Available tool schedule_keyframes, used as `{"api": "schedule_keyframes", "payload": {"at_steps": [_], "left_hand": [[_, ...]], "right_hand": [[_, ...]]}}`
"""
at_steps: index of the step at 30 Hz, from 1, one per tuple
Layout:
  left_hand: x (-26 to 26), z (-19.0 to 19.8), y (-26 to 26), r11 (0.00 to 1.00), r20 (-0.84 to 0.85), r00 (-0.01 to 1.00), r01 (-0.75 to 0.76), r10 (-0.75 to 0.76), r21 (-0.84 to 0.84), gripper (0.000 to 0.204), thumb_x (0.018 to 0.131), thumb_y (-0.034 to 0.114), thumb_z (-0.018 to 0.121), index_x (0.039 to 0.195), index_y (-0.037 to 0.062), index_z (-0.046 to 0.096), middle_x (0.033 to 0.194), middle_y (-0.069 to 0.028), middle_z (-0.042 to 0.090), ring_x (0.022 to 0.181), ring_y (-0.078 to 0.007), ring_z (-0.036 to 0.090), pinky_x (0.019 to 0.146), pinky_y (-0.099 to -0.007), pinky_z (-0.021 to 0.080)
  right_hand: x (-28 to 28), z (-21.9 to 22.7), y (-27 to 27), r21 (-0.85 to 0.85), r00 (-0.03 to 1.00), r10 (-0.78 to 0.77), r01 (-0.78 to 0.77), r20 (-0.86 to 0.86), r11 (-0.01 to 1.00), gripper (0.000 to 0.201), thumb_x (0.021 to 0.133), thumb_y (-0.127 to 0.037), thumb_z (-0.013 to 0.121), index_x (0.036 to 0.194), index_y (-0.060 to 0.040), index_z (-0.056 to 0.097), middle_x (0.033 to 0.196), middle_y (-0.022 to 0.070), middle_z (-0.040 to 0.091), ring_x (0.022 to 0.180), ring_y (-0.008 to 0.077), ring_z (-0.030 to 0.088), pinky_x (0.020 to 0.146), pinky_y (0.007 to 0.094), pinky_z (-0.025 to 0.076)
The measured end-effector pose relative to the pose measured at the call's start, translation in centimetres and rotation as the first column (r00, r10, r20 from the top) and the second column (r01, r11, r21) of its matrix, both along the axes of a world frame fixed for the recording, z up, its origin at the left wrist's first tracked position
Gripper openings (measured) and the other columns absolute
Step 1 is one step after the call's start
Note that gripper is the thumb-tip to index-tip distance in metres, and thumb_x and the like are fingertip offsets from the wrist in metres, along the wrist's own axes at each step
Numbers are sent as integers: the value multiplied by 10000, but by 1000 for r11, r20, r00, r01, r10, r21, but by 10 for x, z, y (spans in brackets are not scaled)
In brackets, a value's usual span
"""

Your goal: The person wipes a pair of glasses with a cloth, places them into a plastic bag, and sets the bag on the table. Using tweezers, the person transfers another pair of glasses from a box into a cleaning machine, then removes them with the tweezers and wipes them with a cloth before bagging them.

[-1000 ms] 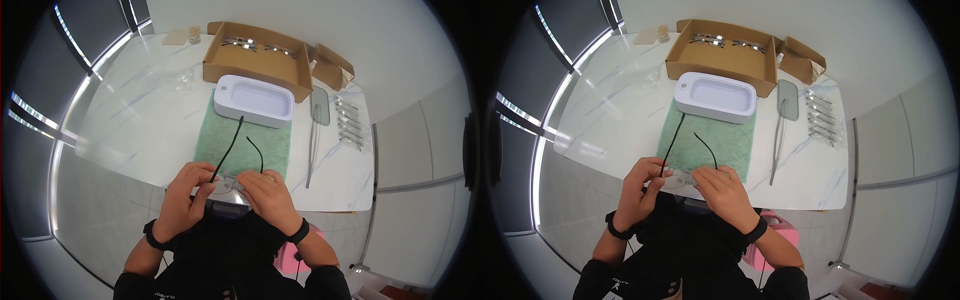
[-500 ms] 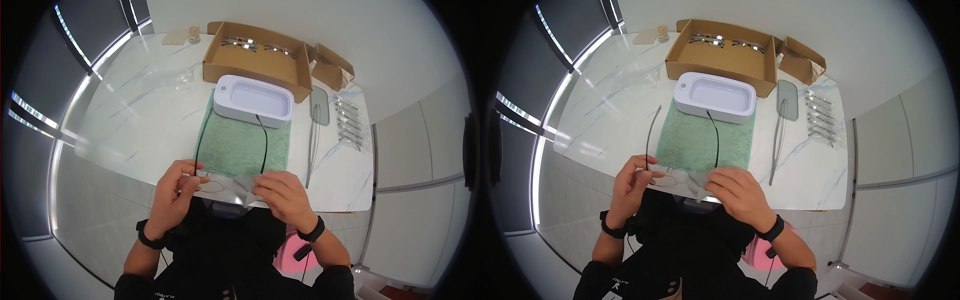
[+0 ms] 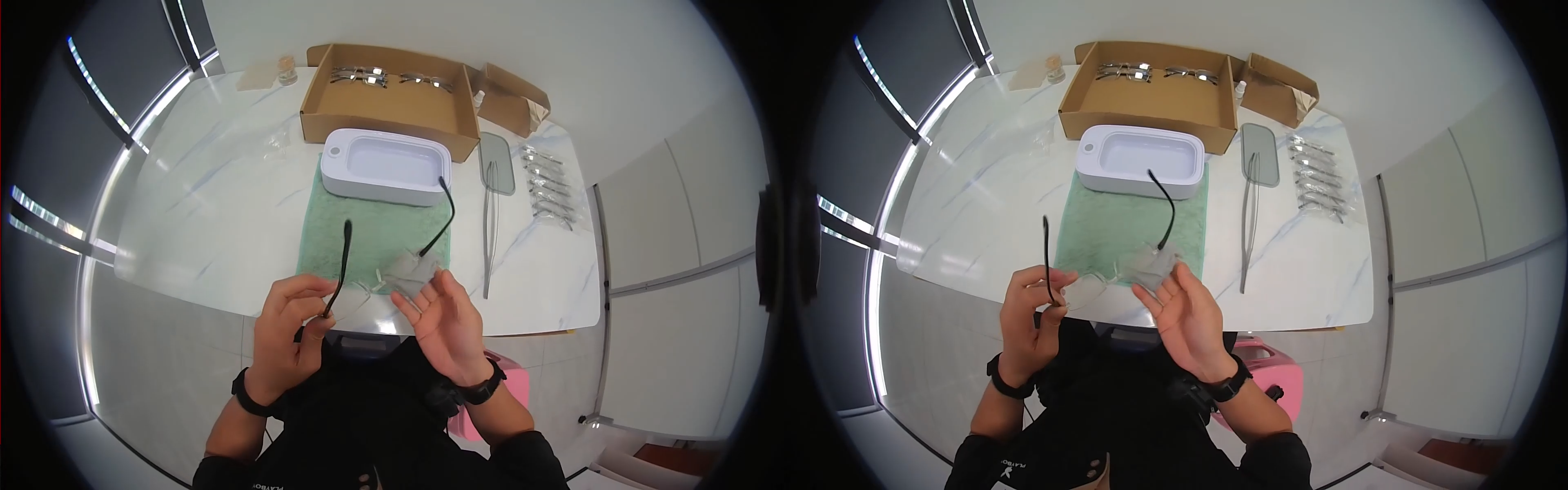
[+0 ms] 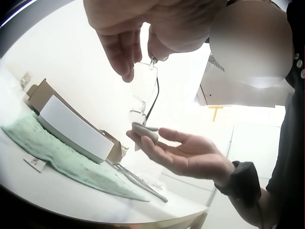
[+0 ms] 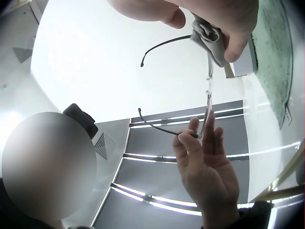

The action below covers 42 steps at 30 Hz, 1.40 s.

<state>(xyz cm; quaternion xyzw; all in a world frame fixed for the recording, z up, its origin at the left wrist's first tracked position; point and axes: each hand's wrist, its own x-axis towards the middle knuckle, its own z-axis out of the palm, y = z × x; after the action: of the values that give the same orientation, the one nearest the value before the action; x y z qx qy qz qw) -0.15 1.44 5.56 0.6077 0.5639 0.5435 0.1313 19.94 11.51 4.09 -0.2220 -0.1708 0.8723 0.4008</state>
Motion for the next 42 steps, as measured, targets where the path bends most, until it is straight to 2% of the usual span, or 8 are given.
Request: {"api": "schedule_keyframes", "payload": {"at_steps": [17,20,21,23,25,31,33,42], "left_hand": [[-1,-17,4,992,-171,984,67,-49,104,152,804,-41,661,910,46,595,1147,-127,649,983,-293,665,812,-341,539],[-1,-19,3,993,-147,989,39,-23,113,119,823,-36,650,893,40,591,1105,-131,640,1000,-306,658,818,-343,529],[-2,-19,2,991,-141,989,50,-32,128,119,823,-36,650,893,40,591,1105,-131,640,1000,-306,658,818,-343,529],[-4,-20,0,994,-35,999,-17,20,108,84,848,-26,634,889,30,587,1066,-147,617,1003,-302,650,830,-357,528],[-7,-24,-3,993,-2,999,-44,45,112,70,858,-22,627,889,25,585,1053,-153,606,1002,-300,648,833,-364,527],[-17,-32,-8,995,138,986,-97,91,37,60,928,47,588,906,9,547,1036,-152,580,1006,-289,641,850,-365,501],[-15,-27,-8,999,538,843,9,15,-41,230,1005,223,553,936,11,501,1050,-99,519,1025,-237,626,904,-357,462],[-17,-44,-11,989,569,822,78,5,-122,187,997,186,558,961,4,533,1074,-103,534,1023,-214,626,906,-330,475]], "right_hand": [[-27,-12,-29,27,949,305,-304,-76,952,435,1058,-244,367,1353,67,444,1357,164,534,1239,255,541,1064,412,413],[-19,-10,-22,24,917,398,-398,-8,917,389,1060,-257,396,1269,43,529,1214,134,624,1095,227,607,963,359,467],[-12,-12,-12,171,838,442,-510,321,843,342,1046,-243,440,1215,19,579,1117,116,660,989,204,623,866,329,479],[7,-1,8,263,681,360,-632,638,729,297,1032,-230,484,1161,-5,629,1021,99,696,883,181,640,769,300,492],[18,42,36,572,530,-240,-652,813,498,212,980,-159,600,1050,32,660,938,69,680,831,143,604,779,274,481],[45,103,134,802,372,-806,-564,460,197,138,884,-67,681,1004,-12,720,916,116,708,777,191,647,719,289,510],[49,114,161,788,283,-812,-530,511,312,160,890,-90,677,1024,-16,726,861,118,718,727,187,653,692,292,515],[52,117,245,661,100,-818,-648,566,378,212,898,-160,687,996,25,724,759,60,691,669,98,598,639,256,484]]}}
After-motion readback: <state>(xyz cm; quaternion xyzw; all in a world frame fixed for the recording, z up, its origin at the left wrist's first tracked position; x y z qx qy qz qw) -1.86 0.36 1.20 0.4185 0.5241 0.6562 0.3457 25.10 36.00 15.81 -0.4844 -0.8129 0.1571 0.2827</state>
